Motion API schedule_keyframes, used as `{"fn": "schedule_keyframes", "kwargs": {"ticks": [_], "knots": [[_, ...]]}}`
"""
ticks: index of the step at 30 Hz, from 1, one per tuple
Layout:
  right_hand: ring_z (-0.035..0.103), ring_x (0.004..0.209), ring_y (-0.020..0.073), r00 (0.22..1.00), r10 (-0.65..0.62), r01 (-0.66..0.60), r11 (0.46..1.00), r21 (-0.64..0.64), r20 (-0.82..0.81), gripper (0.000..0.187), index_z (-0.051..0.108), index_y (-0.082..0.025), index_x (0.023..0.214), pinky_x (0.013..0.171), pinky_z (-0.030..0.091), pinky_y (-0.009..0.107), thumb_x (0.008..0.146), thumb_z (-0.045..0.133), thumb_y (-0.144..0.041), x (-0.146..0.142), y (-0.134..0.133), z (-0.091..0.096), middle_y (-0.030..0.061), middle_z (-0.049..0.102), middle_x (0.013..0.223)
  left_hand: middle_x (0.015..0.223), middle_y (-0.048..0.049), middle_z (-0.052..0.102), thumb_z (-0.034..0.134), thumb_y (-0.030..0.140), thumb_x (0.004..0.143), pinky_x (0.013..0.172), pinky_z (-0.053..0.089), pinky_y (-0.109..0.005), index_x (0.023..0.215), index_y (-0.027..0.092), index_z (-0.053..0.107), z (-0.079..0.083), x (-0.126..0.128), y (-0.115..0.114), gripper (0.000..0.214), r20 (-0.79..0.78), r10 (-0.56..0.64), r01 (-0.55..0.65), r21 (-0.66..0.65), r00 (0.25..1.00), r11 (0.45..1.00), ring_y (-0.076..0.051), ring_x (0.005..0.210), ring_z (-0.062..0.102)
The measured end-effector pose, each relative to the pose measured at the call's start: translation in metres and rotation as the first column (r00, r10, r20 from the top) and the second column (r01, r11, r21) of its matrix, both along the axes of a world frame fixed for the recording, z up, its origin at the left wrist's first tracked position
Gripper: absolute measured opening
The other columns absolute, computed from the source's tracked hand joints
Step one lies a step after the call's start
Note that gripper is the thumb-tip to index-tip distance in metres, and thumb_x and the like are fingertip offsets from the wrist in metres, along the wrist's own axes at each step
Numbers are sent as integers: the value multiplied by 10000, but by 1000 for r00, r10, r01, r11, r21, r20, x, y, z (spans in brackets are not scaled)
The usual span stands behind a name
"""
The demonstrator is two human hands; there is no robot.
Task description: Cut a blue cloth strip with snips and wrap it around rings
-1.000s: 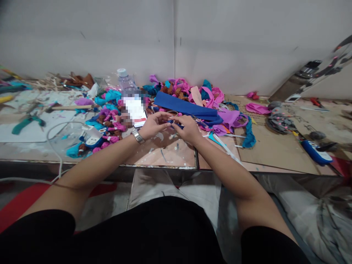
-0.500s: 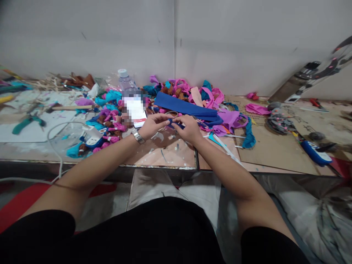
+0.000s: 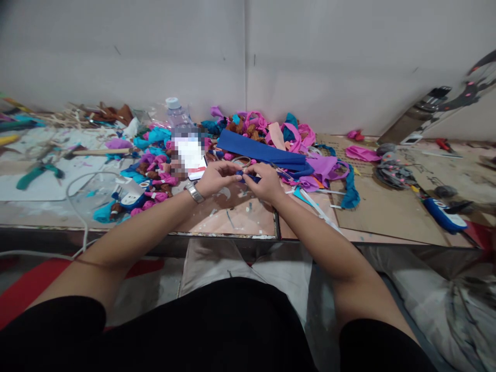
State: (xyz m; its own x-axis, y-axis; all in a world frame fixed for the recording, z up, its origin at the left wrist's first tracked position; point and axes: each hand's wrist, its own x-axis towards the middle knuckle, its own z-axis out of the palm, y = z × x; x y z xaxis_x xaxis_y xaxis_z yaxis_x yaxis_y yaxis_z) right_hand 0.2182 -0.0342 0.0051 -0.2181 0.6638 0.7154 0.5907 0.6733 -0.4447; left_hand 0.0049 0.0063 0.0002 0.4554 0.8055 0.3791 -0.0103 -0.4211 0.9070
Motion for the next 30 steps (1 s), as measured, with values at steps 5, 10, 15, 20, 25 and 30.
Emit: {"fn": "schedule_keyframes", "kwargs": {"ticks": [5, 10, 15, 20, 25, 30], "knots": [[731, 852, 253, 1000, 3, -3, 1000, -10, -5, 122, 720, -249, 863, 820, 532, 415, 923, 686, -350, 0, 0, -1, 39, 804, 884, 999, -110, 817, 901, 479, 782, 812, 599, -339, 1032, 170, 818, -1, -2, 2, 406, -75, 61, -52, 112, 995, 992, -209, 882, 750], [732, 846, 249, 1000, 17, -17, 1000, -17, -16, 126, 719, -245, 863, 817, 531, 408, 925, 688, -350, 0, -1, -1, 38, 801, 882, 983, -112, 821, 867, 487, 820, 785, 582, -333, 1028, 169, 829, 2, -2, -1, 382, -110, 93, -76, 156, 990, 985, -202, 834, 737], [732, 855, 251, 1000, 21, -21, 998, -53, -4, 144, 719, -241, 866, 827, 539, 407, 925, 676, -365, 0, 1, -2, 42, 800, 892, 994, -114, 828, 846, 500, 842, 790, 588, -334, 1064, 181, 846, 1, -2, -1, 388, -117, 91, -69, 179, 989, 981, -207, 836, 744], [721, 843, 246, 999, 29, -30, 998, -57, -13, 146, 730, -243, 884, 805, 545, 397, 926, 697, -379, 1, 5, -3, 39, 798, 889, 1044, -107, 838, 828, 469, 867, 815, 591, -344, 1105, 206, 857, 3, -4, 0, 356, -130, 94, -67, 198, 987, 978, -220, 872, 759], [704, 846, 245, 1000, 23, -23, 999, -42, -14, 144, 741, -235, 923, 806, 535, 396, 920, 734, -379, 3, 5, -3, 46, 790, 902, 1103, -116, 832, 820, 452, 872, 837, 612, -350, 1153, 198, 845, 5, -5, -1, 380, -99, 70, -55, 148, 993, 987, -243, 952, 773], [700, 884, 248, 999, 33, -33, 999, -31, -17, 162, 741, -244, 979, 843, 534, 409, 957, 713, -403, 3, 4, -3, 51, 790, 958, 1127, -139, 819, 811, 382, 871, 846, 627, -358, 1166, 175, 820, 3, -4, -1, 360, -59, 99, -93, 94, 993, 991, -242, 976, 775]]}}
